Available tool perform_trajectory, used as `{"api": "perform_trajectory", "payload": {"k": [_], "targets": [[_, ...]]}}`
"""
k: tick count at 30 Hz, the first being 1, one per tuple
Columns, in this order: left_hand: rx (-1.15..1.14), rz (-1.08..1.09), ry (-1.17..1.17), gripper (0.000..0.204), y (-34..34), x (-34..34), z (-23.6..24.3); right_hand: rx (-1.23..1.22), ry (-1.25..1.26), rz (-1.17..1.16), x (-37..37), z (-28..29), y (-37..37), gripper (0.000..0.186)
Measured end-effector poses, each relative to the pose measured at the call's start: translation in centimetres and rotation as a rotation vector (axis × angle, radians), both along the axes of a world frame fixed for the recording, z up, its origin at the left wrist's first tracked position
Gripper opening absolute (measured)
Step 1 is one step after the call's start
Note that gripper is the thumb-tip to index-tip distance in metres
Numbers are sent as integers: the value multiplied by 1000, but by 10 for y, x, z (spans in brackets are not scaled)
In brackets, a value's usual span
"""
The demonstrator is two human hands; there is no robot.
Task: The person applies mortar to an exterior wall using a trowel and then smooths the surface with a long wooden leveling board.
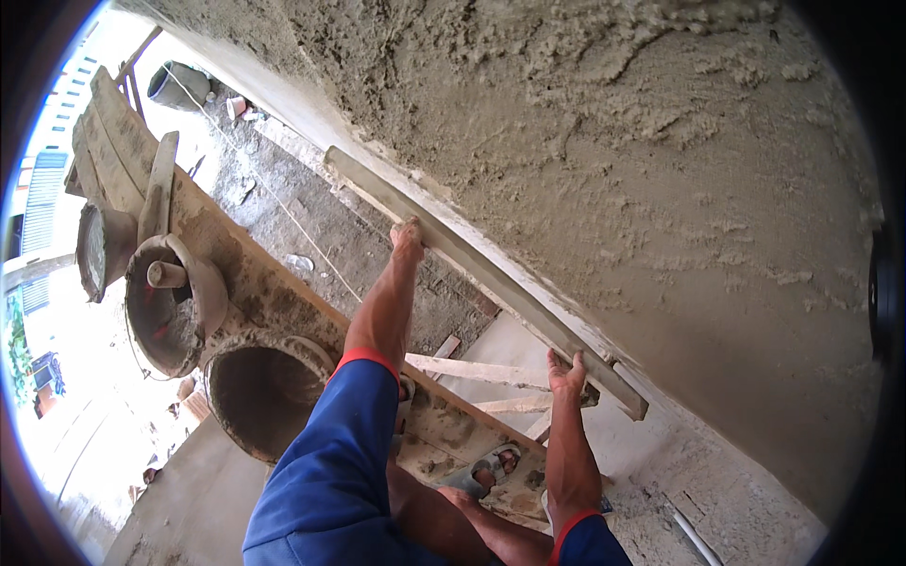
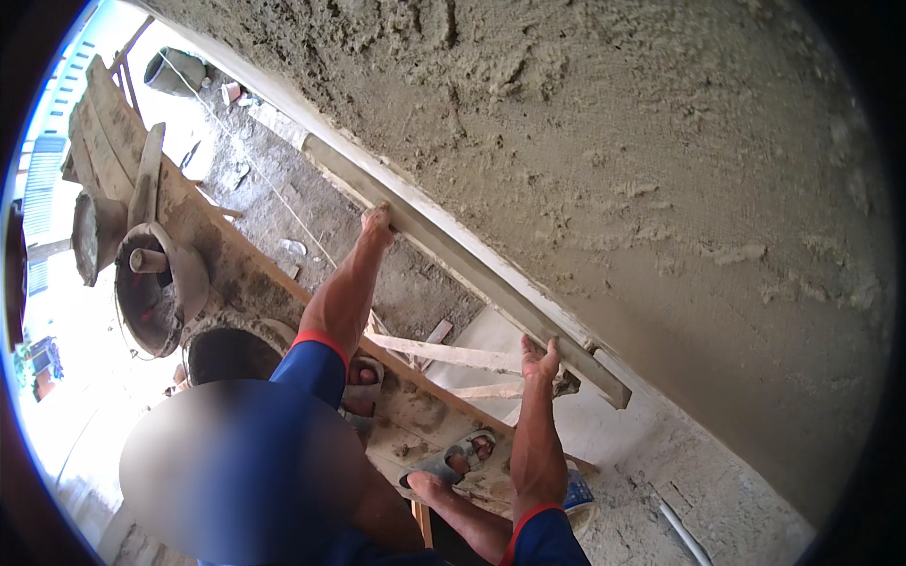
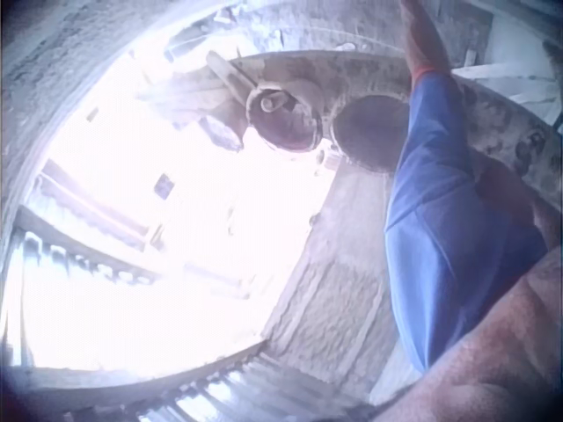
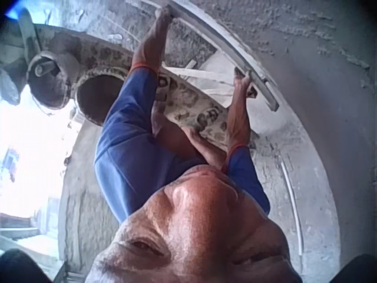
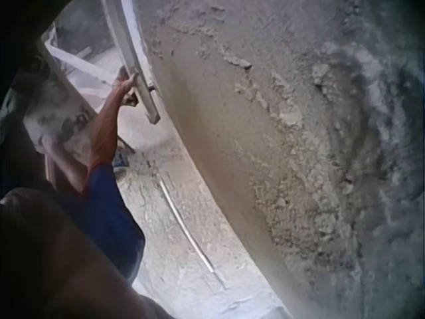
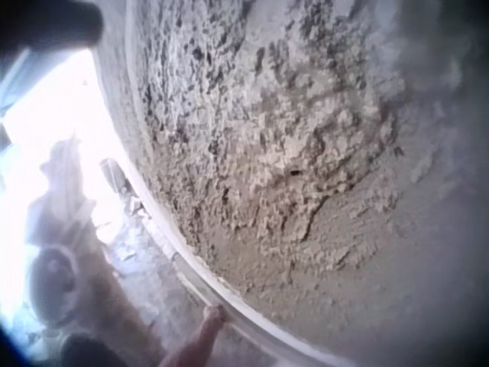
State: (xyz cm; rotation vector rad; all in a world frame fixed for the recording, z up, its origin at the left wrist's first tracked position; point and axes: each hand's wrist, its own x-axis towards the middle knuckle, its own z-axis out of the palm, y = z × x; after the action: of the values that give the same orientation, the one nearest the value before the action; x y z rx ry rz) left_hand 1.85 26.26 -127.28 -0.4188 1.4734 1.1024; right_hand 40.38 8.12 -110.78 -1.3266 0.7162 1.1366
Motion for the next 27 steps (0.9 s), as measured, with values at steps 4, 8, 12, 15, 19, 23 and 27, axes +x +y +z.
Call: {"api": "perform_trajectory", "payload": {"k": [4, 8, 12, 15, 19, 23, 27], "targets": [[67, -347, 192, 37, -5, -31, -42, 24, -73, 122, -17, -16, 21, 49], [-22, -106, -42, 36, 15, 3, -25, -2, -117, 71, -2, -10, 24, 50], [47, 49, -46, 36, 17, 3, -26, 10, -20, 44, 4, -26, 32, 53], [83, 156, 47, 38, 22, 21, -5, 9, -39, 49, 8, -32, 30, 55], [41, 219, 141, 42, 28, 15, 21, 116, -85, 36, 1, -37, 29, 54], [102, 239, 145, 44, 44, 0, 65, 292, -69, 5, -18, -22, 28, 51], [235, 29, 308, 64, 59, -83, 85, 431, -51, 52, -86, 28, 51, 48]]}}
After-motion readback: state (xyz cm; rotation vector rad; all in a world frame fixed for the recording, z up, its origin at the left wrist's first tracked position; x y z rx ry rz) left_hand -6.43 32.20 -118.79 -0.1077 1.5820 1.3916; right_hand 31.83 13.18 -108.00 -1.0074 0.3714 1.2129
